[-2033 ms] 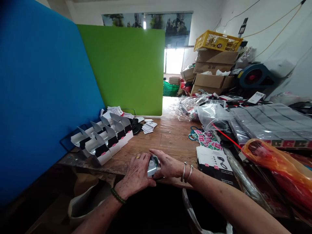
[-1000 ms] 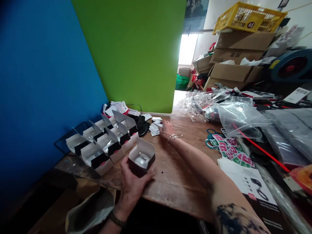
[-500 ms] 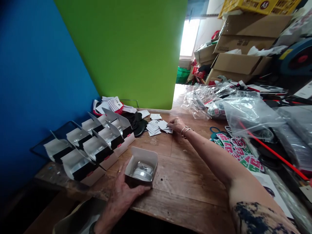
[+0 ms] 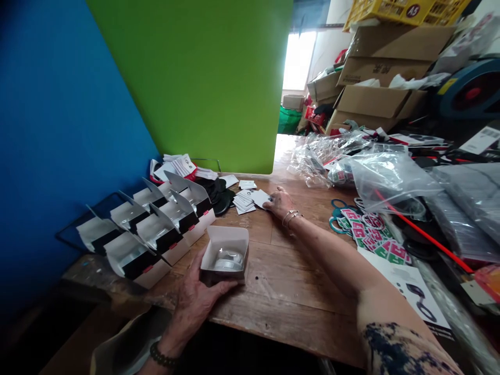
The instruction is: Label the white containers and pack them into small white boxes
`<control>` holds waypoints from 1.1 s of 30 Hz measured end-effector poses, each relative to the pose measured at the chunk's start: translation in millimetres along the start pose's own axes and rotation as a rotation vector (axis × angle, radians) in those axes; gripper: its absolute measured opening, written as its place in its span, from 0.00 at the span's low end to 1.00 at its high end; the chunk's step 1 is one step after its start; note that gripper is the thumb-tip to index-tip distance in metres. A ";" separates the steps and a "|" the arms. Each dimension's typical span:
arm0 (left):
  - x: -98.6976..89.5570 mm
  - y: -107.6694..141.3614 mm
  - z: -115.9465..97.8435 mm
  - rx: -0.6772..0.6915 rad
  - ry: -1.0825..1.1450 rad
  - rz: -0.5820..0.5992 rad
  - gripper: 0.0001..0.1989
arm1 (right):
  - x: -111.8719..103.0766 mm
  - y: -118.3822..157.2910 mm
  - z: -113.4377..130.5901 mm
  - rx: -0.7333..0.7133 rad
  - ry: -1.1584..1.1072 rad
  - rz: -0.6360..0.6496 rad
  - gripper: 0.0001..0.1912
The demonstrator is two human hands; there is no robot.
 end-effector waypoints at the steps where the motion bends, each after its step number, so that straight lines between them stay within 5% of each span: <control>1: -0.3 -0.2 0.2 0.000 0.002 -0.006 0.45 | -1.3 5.7 -2.6 -0.003 -0.032 -0.049 0.09; 6: 0.1 -0.6 2.7 -0.004 0.026 -0.004 0.44 | -22.5 10.6 -12.9 0.015 -0.250 -0.173 0.06; 12: 2.5 0.1 5.8 0.039 0.023 0.007 0.43 | -34.7 -19.5 7.5 0.005 -0.540 -0.026 0.11; 18: 2.3 0.5 6.4 0.017 0.022 0.004 0.43 | 24.3 -48.1 74.0 -0.116 -0.633 0.241 0.19; 26: 3.1 3.3 11.1 -0.032 0.040 -0.012 0.45 | 91.9 -69.6 166.3 -0.576 -0.149 0.512 0.30; 29: 3.3 3.5 10.5 -0.045 0.066 -0.010 0.45 | 93.8 -72.0 159.7 -0.636 -0.032 0.555 0.22; 33: 1.7 2.0 4.4 -0.045 0.099 0.008 0.43 | 72.1 -73.3 120.4 -0.527 -0.021 0.444 0.19</control>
Point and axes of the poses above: each hand's wrist, its own y-axis away from the middle knuckle, its own x-axis out of the palm, z = x × y, the point moved 6 cm from there along -y, towards the middle knuckle, and after that the axes turned 8 degrees about z, right-handed, at the moved point
